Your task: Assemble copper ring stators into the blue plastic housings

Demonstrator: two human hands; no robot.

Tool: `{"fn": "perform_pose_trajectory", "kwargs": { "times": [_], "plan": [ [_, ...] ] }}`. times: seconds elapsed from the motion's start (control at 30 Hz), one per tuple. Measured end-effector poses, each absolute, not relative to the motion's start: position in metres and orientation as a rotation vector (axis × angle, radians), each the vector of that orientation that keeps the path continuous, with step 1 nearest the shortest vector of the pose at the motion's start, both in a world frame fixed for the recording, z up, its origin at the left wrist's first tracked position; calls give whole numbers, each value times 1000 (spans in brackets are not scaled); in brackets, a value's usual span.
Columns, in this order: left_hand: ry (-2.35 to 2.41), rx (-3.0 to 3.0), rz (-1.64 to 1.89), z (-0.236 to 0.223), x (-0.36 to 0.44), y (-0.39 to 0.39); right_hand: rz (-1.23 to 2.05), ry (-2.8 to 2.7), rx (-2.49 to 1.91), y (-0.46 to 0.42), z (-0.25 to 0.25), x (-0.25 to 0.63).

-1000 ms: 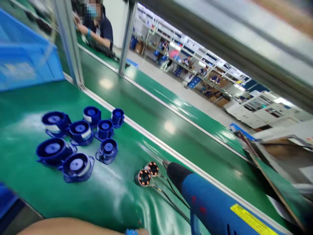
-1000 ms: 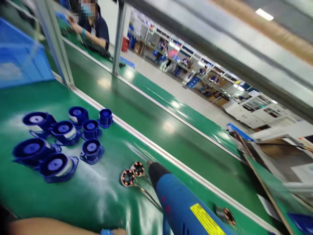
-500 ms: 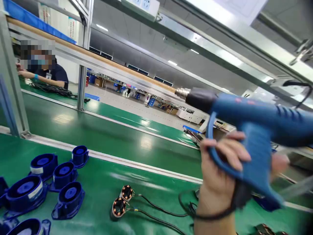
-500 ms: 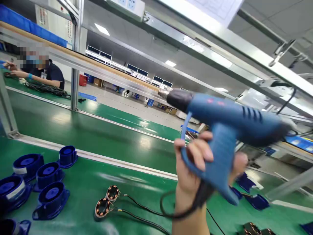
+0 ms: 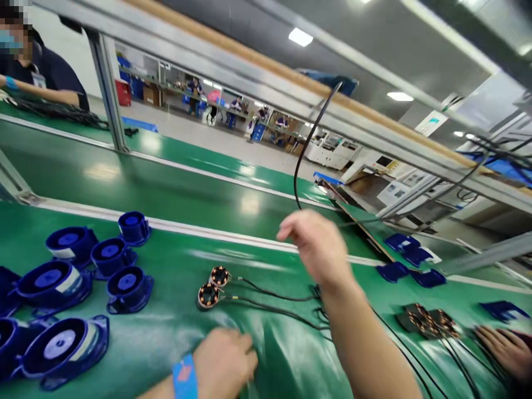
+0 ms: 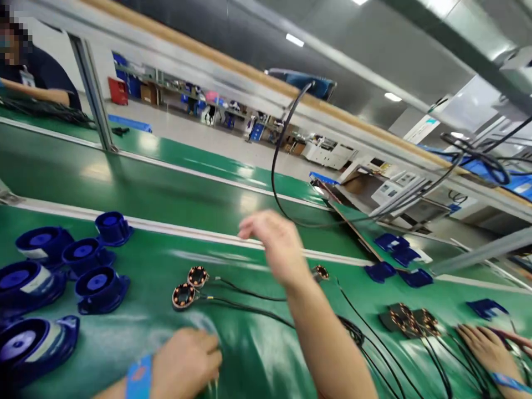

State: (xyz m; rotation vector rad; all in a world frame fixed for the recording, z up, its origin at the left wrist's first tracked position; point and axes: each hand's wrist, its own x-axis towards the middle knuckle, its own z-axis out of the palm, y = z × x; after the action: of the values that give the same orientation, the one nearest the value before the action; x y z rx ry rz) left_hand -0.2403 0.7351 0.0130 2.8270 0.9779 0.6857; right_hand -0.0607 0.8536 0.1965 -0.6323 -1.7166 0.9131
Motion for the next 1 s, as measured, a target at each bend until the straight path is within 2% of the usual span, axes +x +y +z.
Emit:
{"fn": "perform_pose_trajectory", "kwargs": {
  "times": [0.13, 0.2, 0.27, 0.43, 0.6, 0.73, 0.83, 0.93, 1.0],
  "plan": [
    [1253, 2780, 999, 22, -272, 763, 1009, -2065, -1058, 813, 75, -66],
    [1279, 2777, 975, 21, -286, 779, 1006, -2097, -1115, 813, 38, -69],
    [1252, 2795, 901, 14, -294, 789, 1163, -2026, -1154, 818, 14, -71],
    [1187, 2769, 891, -2, -300, 790, 1766, -1572, -1091, 825, -9, -73],
    [1144, 2705, 807, 3, -302, 788, 2027, -1118, -1073, 823, -13, -76],
    [1041, 2700, 688, 14, -308, 783, 2173, -1151, -1008, 821, -14, -71],
    [996, 2626, 714, 24, -313, 785, 1969, -1439, -955, 822, -1, -61],
    [1164, 2571, 829, 29, -314, 797, 1325, -1688, -1052, 830, 21, -52],
    [1271, 2631, 815, 28, -311, 809, 1032, -1803, -1091, 841, 31, -50]
  ]
}}
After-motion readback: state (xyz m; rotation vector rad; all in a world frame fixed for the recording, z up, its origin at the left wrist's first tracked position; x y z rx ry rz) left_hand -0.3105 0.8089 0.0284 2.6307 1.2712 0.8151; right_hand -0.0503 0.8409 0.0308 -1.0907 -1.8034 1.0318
